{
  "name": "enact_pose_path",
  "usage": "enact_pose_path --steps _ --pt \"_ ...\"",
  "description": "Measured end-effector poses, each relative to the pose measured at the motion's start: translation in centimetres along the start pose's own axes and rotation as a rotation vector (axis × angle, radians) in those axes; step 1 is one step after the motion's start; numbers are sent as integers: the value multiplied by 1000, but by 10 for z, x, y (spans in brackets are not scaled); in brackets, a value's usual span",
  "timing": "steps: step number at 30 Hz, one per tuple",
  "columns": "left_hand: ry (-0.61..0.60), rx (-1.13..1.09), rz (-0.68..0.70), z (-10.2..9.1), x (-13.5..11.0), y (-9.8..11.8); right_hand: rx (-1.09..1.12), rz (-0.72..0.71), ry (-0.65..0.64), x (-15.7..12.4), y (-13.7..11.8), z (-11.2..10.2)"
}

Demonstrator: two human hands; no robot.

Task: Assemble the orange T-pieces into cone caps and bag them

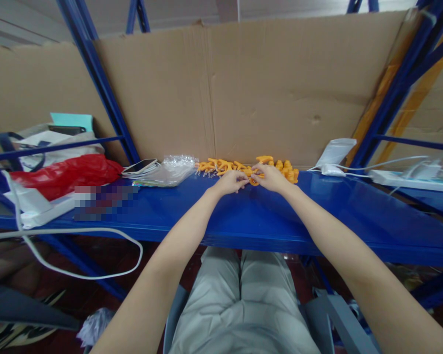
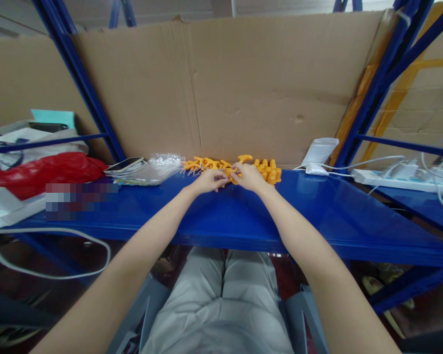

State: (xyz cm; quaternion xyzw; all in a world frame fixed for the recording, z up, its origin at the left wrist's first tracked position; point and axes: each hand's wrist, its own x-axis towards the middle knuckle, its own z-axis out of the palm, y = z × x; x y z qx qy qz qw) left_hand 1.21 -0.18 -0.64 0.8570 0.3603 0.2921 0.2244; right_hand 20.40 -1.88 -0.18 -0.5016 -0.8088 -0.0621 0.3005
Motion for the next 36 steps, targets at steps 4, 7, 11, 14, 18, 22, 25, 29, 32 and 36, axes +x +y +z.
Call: enact_pose_path --steps 4,7,11,14,18,22,25,29,32,36 --pt "25 9 2 0 0 0 14 -12 -25 0 1 1" --pt "54 35 9 1 1 0 21 -24 -43 -1 1 2" --pt "125 104 34 -1 2 0 51 -27 -61 -1 2 2" --pt "203 148 47 -3 4 -3 42 -19 -63 -1 3 2" --pt "264 156 26 -4 7 -12 -35 27 -121 -1 6 3" --pt "287 140 -7 -4 7 -18 -94 123 -349 -6 8 4" --pt "287 138 -28 -5 6 -18 -98 142 -426 -7 10 4" --pt "277 156 -37 -9 3 -14 -102 127 -433 -6 13 6" --pt "279 175 -55 -10 2 -11 -107 103 -414 -5 15 8" --pt "283 280 -101 -13 6 -10 -112 85 -382 -6 14 6"
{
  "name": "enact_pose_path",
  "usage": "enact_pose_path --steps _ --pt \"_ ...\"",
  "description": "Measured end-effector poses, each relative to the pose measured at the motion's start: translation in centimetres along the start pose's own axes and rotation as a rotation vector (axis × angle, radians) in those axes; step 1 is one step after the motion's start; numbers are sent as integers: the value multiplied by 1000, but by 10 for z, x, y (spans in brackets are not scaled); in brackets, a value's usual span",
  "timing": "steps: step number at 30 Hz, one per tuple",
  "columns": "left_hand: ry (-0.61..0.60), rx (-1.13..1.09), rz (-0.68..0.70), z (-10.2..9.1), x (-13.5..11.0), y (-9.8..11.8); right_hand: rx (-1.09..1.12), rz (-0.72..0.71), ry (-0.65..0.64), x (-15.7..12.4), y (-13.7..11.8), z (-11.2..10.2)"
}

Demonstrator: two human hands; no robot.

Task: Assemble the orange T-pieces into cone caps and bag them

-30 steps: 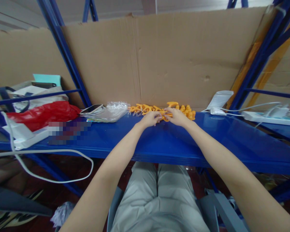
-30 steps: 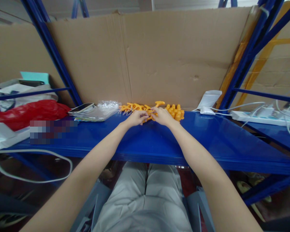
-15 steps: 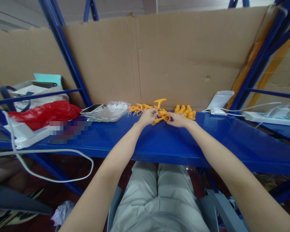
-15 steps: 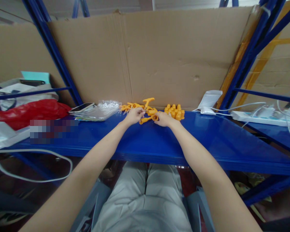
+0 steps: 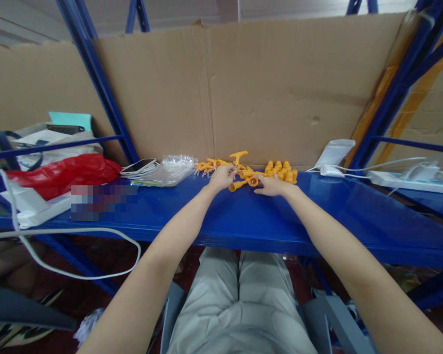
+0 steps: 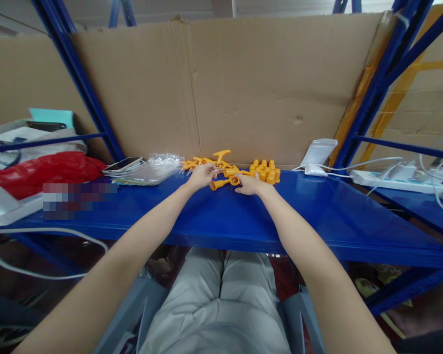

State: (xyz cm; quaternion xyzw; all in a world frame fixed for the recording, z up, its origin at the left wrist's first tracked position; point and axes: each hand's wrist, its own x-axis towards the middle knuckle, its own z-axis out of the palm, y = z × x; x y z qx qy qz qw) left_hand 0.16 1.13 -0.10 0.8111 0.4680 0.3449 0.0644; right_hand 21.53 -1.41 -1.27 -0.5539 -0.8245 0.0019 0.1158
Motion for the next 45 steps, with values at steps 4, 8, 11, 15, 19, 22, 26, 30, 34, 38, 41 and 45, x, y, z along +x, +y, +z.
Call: enact_pose_path --steps 4,8,11,15,19,22,26,30,34,38,41,45 --pt "-11 219 -31 -4 12 -1 15 10 1 -3 -4 -3" --pt "-15 354 -86 -7 28 -2 19 -23 19 -4 -6 -5" --pt "-15 410 -149 -7 39 -5 24 13 -9 -6 -8 -7" --pt "-12 476 -222 -5 50 -10 46 24 -25 -6 -10 -8" --pt "-69 527 -235 -1 55 -13 38 10 1 -3 -6 -3" --pt "-113 575 -246 3 55 -14 5 17 17 -1 -3 0" --pt "-194 613 -246 8 51 -14 1 26 12 1 0 3" --pt "-245 623 -209 8 49 -13 18 -18 32 6 6 7" --pt "-252 628 -195 7 50 -12 29 -18 41 7 7 8" --pt "-224 625 -190 5 51 -6 57 3 26 3 2 5" --pt "-175 588 -170 4 50 1 51 -13 15 2 -2 3" --pt "-142 565 -122 1 48 12 7 7 2 2 -2 3"
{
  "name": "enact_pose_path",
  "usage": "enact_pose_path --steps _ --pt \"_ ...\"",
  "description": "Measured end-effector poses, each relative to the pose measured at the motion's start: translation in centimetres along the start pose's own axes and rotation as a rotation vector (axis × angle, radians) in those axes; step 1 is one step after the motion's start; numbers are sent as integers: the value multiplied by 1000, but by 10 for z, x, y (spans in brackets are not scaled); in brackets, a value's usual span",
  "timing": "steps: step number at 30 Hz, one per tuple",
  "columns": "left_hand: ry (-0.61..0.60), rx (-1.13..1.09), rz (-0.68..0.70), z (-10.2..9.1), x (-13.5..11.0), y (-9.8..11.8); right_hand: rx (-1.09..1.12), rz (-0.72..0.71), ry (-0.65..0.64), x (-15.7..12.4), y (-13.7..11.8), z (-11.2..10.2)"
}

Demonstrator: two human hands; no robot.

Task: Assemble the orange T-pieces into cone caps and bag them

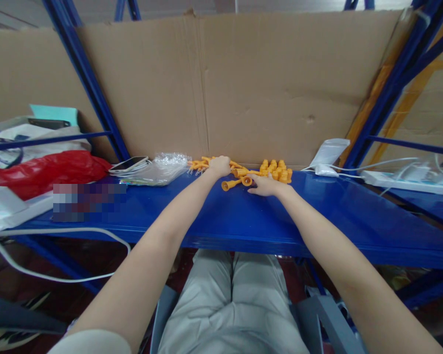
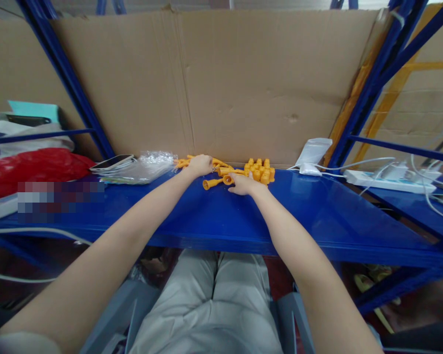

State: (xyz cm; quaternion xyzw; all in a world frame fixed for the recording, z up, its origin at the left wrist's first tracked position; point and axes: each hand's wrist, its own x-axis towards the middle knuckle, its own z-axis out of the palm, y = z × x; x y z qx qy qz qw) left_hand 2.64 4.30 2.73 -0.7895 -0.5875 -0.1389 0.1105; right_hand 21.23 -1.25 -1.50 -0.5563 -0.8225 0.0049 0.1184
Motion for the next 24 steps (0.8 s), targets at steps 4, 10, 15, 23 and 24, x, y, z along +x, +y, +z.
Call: enact_pose_path --steps 4,10,15,23,24 --pt "27 -37 26 -11 -6 8 -17 -46 29 2 2 2" --pt "61 -163 40 -29 -19 11 -10 -36 44 1 0 1" --pt "28 -248 52 -33 -32 2 -7 6 13 -2 -5 -4" --pt "162 -338 -60 7 -54 -15 18 16 47 -5 -10 -6" --pt "168 -346 -77 10 -55 -17 8 31 55 -5 -11 -6"
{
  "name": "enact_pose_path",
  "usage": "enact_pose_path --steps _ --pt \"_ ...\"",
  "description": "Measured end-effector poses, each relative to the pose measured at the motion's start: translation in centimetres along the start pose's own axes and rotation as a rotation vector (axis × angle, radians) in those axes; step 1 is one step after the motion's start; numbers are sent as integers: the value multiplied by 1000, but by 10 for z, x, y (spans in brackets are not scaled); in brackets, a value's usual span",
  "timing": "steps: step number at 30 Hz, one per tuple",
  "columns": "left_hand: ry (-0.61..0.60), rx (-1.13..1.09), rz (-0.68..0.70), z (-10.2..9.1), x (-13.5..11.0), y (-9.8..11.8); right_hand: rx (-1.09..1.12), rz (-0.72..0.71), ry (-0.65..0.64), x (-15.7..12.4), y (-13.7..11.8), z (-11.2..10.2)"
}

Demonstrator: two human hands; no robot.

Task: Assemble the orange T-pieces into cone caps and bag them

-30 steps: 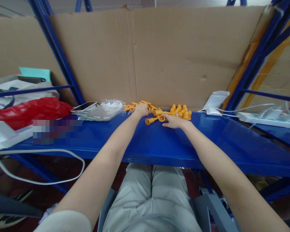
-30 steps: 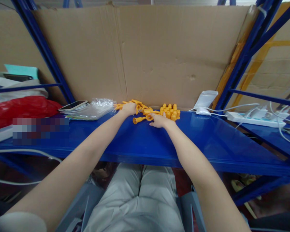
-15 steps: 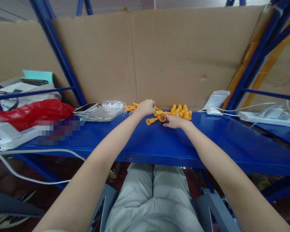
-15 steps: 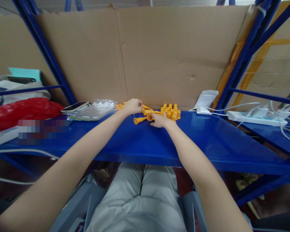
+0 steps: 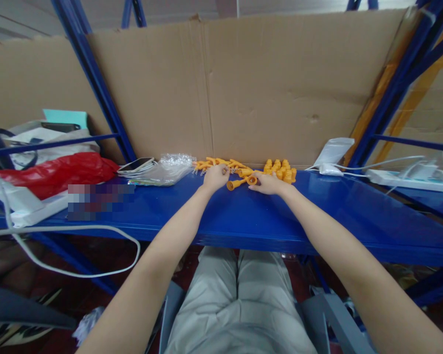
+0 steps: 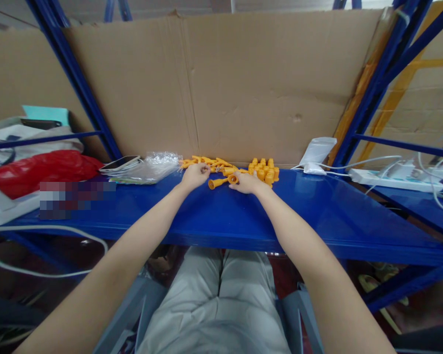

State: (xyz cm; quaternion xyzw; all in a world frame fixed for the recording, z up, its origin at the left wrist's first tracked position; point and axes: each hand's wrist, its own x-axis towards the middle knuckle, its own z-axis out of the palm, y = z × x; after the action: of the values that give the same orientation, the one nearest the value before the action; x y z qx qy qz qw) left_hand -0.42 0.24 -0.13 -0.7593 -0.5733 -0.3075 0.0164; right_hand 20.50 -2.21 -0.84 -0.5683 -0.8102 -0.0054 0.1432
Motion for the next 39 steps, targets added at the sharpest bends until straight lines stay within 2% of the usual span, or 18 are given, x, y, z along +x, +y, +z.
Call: enact_pose_path --steps 6,12,19,23,32,39 --pt "34 -73 -34 9 2 -8 -80 67 37 -4 -15 -2" --pt "30 -161 60 16 3 -9 -113 89 88 -5 -21 -2" --pt "-7 -179 148 18 2 -10 -68 49 49 -6 -19 -4" --pt "-27 -173 162 16 1 -8 -124 23 50 -5 -18 -1" --pt "-68 -169 182 17 2 -8 -320 -48 212 0 -17 9" --pt "-64 -210 169 16 2 -8 -299 -10 383 2 -10 1"
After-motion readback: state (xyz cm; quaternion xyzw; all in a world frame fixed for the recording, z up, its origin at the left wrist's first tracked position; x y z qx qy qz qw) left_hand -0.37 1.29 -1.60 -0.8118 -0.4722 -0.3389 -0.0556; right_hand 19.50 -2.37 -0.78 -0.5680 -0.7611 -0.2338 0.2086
